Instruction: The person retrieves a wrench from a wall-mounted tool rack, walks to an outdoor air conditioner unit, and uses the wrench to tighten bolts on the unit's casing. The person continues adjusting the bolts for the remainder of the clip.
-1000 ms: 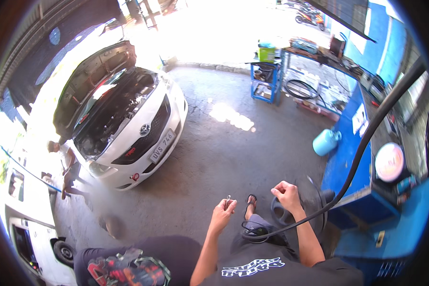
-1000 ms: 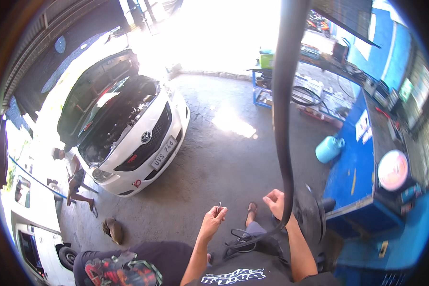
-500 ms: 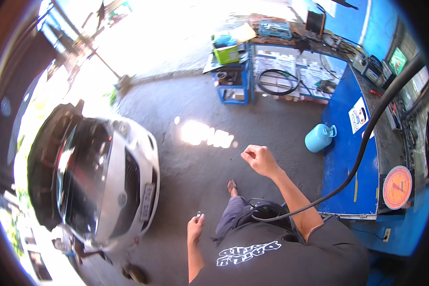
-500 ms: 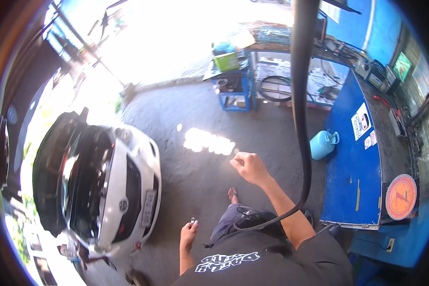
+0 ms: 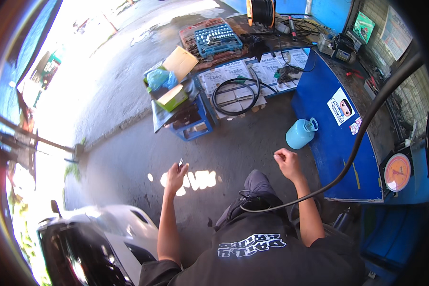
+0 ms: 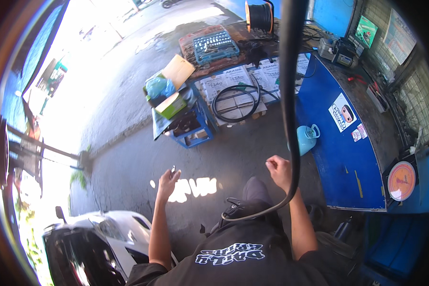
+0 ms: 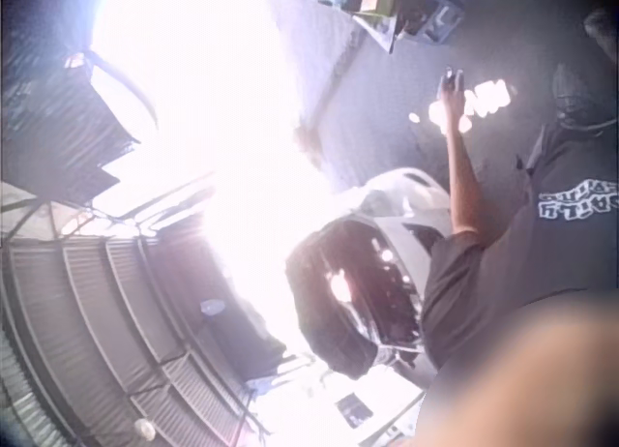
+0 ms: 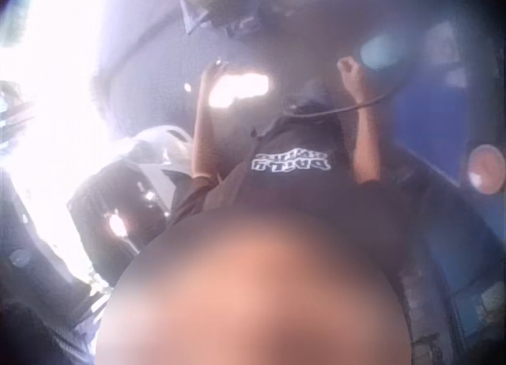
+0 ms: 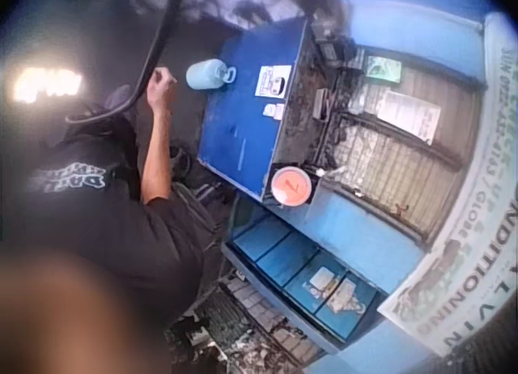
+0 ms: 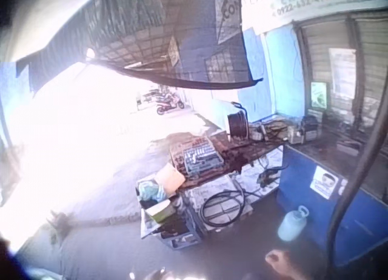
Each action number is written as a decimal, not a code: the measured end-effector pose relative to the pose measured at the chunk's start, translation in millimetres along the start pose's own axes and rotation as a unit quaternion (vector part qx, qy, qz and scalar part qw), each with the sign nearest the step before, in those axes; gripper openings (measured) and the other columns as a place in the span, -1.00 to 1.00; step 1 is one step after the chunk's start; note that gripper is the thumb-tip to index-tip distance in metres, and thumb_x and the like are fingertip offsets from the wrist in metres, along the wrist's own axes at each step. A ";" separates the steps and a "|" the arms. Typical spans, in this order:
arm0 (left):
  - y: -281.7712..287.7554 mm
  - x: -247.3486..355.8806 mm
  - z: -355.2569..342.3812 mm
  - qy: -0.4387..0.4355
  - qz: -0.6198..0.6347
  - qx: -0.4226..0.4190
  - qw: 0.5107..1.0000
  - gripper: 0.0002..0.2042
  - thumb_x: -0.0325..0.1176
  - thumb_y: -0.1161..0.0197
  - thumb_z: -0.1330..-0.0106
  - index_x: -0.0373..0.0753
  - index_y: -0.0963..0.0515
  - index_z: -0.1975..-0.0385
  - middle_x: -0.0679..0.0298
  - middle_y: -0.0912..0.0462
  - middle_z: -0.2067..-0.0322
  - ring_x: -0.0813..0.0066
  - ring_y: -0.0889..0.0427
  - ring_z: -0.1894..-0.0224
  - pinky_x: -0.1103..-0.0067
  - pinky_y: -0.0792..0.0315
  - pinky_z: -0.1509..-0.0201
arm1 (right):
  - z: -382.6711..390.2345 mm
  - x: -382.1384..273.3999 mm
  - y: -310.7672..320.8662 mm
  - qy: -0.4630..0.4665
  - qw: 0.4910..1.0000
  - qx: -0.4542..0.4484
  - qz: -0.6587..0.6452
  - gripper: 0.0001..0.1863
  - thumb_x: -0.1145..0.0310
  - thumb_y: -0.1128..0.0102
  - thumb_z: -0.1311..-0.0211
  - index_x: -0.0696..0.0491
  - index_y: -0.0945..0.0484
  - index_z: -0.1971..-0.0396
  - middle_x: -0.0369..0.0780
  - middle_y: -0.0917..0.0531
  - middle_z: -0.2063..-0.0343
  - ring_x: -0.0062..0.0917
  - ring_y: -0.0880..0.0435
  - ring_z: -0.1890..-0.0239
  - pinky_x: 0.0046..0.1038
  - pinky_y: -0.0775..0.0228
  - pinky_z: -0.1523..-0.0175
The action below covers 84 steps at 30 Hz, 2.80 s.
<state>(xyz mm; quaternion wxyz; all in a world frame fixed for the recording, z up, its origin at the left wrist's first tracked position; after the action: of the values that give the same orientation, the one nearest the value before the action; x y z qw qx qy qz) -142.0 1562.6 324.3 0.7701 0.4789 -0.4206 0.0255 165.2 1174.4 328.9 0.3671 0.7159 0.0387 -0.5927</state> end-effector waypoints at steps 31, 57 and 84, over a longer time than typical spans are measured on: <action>-81.5 340.4 -804.2 -0.165 -0.131 -0.106 0.972 -0.47 0.11 -0.30 -0.38 -0.37 -0.70 0.42 -0.06 -0.78 0.38 -0.04 -0.78 0.23 0.18 -0.59 0.09 | -793.8 -110.6 -246.0 0.185 0.903 -0.063 0.384 -0.75 0.30 -0.32 -0.32 0.05 -0.60 0.07 -0.18 -0.65 0.14 -0.27 -0.65 -0.02 -0.03 -0.34 -0.19; -112.1 397.2 -909.4 -0.182 -0.220 -0.092 0.954 -0.56 0.09 -0.35 -0.27 -0.22 -0.79 0.23 -0.06 -0.80 0.21 -0.03 -0.79 0.08 0.20 -0.62 -0.07 | -664.5 -79.3 -89.1 -0.067 0.977 0.162 0.119 -0.78 0.26 -0.29 -0.34 0.13 -0.63 0.30 -0.10 -0.71 0.36 -0.17 -0.75 0.31 -0.22 -0.55 0.20; -136.9 408.6 -884.4 -0.277 -0.188 0.026 0.942 -0.66 -0.06 -0.16 -0.19 -0.27 -0.57 0.33 -0.13 -0.72 0.26 -0.20 -0.69 0.17 0.04 -0.48 0.08 | -371.7 -62.6 -17.1 -0.211 0.837 0.501 0.059 -0.82 0.41 -0.36 -0.39 0.23 -0.62 0.27 -0.27 -0.67 0.49 -0.71 -0.55 0.44 -0.55 -0.38 0.31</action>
<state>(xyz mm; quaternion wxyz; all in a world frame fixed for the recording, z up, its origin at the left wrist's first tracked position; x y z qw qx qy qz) 733.4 2011.6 335.0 0.6013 0.5569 -0.5192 -0.2424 443.2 1423.0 386.0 -0.0080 0.6603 -0.3839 -0.6455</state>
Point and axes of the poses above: each hand's wrist, its own z-axis away from the middle knuckle, its own y-axis out of the back of the hand, x = y × z, the point moved 7 cm from there along -z, towards the middle knuckle
